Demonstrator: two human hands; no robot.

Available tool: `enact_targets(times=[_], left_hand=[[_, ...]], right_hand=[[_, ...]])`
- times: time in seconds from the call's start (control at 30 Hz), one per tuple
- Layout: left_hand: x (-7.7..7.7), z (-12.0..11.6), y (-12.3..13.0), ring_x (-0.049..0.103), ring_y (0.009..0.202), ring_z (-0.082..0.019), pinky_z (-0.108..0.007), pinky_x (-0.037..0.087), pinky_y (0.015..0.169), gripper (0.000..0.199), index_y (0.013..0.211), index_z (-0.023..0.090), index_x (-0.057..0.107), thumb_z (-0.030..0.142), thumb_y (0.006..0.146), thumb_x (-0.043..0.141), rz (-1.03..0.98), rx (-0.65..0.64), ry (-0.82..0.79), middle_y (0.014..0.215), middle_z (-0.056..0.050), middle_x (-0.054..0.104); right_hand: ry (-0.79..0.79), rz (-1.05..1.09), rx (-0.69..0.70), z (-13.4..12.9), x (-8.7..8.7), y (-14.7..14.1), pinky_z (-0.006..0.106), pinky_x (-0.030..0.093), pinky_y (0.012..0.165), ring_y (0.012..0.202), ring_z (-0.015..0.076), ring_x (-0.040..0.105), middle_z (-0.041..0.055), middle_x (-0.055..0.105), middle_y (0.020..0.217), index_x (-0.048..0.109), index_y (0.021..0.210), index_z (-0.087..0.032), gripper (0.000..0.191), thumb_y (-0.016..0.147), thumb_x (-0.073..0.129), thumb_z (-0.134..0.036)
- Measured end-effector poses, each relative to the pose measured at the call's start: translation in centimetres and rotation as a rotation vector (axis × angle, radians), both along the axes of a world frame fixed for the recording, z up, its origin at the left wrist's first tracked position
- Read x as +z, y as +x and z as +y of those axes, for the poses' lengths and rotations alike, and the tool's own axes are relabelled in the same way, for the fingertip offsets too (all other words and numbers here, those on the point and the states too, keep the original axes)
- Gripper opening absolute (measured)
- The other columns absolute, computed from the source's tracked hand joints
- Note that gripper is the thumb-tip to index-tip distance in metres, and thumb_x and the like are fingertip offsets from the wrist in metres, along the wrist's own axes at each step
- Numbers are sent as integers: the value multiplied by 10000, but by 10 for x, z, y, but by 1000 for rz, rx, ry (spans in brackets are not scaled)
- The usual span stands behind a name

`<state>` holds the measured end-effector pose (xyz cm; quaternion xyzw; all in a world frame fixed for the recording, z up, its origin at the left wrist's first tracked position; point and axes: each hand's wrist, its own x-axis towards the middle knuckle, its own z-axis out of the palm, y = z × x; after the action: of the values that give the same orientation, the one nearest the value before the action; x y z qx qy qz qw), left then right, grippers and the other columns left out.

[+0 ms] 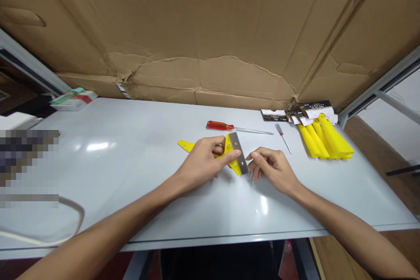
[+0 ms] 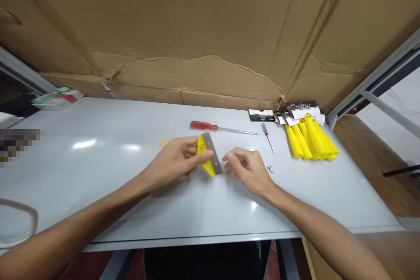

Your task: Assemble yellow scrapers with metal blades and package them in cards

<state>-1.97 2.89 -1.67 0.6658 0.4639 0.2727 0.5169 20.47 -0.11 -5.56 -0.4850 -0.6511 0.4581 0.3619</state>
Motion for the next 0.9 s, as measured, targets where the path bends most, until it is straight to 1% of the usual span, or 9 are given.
enact_targets(times=[0.07, 0.17, 0.23, 0.3, 0.4, 0.5, 0.6, 0.7, 0.9], left_hand=[[8, 7, -8, 496, 452, -95, -234, 414, 462, 357, 933, 167, 685, 519, 877, 678, 16, 45, 41, 730, -26, 719], [16, 15, -19, 494, 464, -112, -242, 414, 528, 358, 979, 167, 707, 513, 915, 640, 48, 86, 112, 539, 31, 599], [16, 18, -23, 509, 493, -121, -247, 418, 561, 368, 1003, 168, 712, 517, 931, 618, 46, 79, 127, 514, 41, 570], [15, 19, -24, 516, 499, -118, -252, 424, 573, 381, 1007, 166, 711, 527, 927, 618, 24, 46, 114, 554, 34, 598], [11, 17, -20, 520, 486, -112, -256, 429, 565, 396, 912, 159, 694, 548, 914, 620, -1, -6, 119, 575, 33, 593], [5, 14, -14, 531, 488, -108, -262, 444, 552, 382, 852, 161, 668, 532, 918, 606, -13, -21, 160, 645, 12, 631], [-1, 10, -9, 565, 536, -121, -269, 470, 543, 341, 862, 165, 660, 488, 936, 579, -30, -18, 184, 764, -24, 686], [-5, 5, -5, 585, 601, -139, -270, 471, 558, 315, 838, 170, 653, 451, 949, 563, 6, 20, 227, 774, -30, 689], [-10, 1, 0, 605, 663, -166, -284, 473, 603, 298, 819, 177, 658, 447, 930, 597, 50, 29, 250, 756, -25, 696]], right_hand=[[123, -138, -39, 5, -6, 1, 273, 505, 589, 585, 140, 658, 38, 743, 754, 708, 903, -175, 374, 1043, 490, -445], [376, -364, -10, 9, -14, -3, 297, 468, 658, 676, 157, 637, 47, 735, 780, 726, 865, -177, 324, 1035, 502, -340], [417, -372, 25, 8, -16, -9, 300, 462, 675, 690, 155, 626, 44, 733, 801, 729, 882, -182, 310, 1037, 502, -324], [342, -274, 21, 6, -14, -13, 290, 474, 658, 669, 144, 621, 39, 737, 815, 722, 892, -189, 326, 1050, 490, -355], [146, 0, 20, 5, -7, -17, 274, 515, 592, 624, 140, 646, 45, 758, 837, 704, 973, -193, 343, 1052, 487, -446], [15, 170, 59, 5, 0, -20, 264, 546, 540, 614, 157, 695, 58, 768, 810, 703, 1001, -174, 335, 986, 609, -495], [-29, 199, 34, 4, 2, -23, 250, 546, 484, 569, 159, 694, 58, 756, 745, 706, 922, -157, 344, 914, 707, -500], [-5, 158, -24, 3, 0, -25, 237, 543, 472, 526, 143, 674, 41, 740, 691, 708, 924, -156, 326, 916, 708, -481], [81, 59, -14, -2, 0, -22, 243, 587, 544, 644, 158, 730, 46, 771, 799, 764, 954, -180, 252, 942, 685, -419]])
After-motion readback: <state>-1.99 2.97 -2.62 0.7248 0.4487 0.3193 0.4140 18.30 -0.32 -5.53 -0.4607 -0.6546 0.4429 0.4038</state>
